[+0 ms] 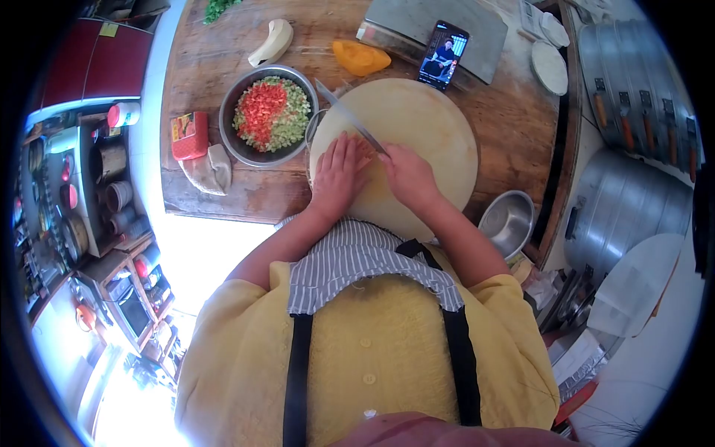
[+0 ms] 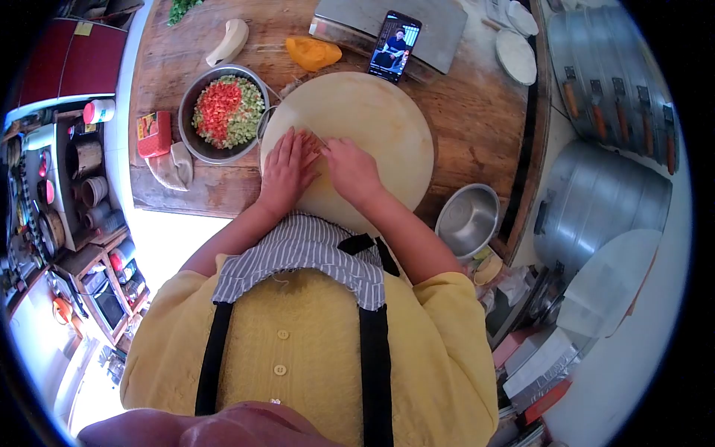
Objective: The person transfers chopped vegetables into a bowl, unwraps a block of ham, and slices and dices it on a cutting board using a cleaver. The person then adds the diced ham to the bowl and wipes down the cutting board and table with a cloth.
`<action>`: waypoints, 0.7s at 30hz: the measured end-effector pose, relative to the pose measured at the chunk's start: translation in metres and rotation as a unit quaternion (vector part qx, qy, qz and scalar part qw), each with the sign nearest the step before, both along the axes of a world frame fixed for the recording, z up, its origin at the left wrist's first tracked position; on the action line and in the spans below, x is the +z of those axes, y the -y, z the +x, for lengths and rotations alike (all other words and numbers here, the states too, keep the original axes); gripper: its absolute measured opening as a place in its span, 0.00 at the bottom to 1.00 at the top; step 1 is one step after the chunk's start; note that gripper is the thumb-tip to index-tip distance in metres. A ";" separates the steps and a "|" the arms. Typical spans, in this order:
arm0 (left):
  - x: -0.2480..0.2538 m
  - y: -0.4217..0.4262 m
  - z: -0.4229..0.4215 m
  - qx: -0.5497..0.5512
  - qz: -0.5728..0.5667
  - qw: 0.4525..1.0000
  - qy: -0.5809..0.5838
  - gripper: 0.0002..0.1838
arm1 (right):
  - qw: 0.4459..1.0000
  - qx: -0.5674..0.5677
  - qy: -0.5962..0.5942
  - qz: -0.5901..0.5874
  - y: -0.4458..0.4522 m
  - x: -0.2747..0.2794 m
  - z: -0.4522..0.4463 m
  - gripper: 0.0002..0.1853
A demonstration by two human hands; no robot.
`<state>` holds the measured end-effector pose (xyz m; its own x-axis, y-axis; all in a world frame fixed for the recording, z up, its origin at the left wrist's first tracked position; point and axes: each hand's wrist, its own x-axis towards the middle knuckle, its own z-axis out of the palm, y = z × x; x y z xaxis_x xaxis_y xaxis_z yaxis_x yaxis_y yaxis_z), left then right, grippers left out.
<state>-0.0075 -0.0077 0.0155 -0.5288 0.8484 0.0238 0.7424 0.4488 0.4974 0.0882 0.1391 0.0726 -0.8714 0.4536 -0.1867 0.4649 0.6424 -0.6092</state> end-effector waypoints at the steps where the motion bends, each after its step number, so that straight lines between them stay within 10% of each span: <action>1: 0.007 -0.002 -0.003 -0.008 0.027 1.000 0.000 0.40 | 1.000 -0.002 -0.001 -0.004 0.000 0.001 -0.001 0.13; 8: -0.007 -0.013 -0.017 -0.033 0.138 0.989 0.044 0.19 | 1.000 0.009 -0.004 0.005 -0.003 0.000 0.001 0.14; 21: -0.004 -0.017 -0.024 -0.081 0.128 0.985 0.077 0.13 | 0.998 0.046 0.024 0.033 -0.004 0.013 -0.003 0.16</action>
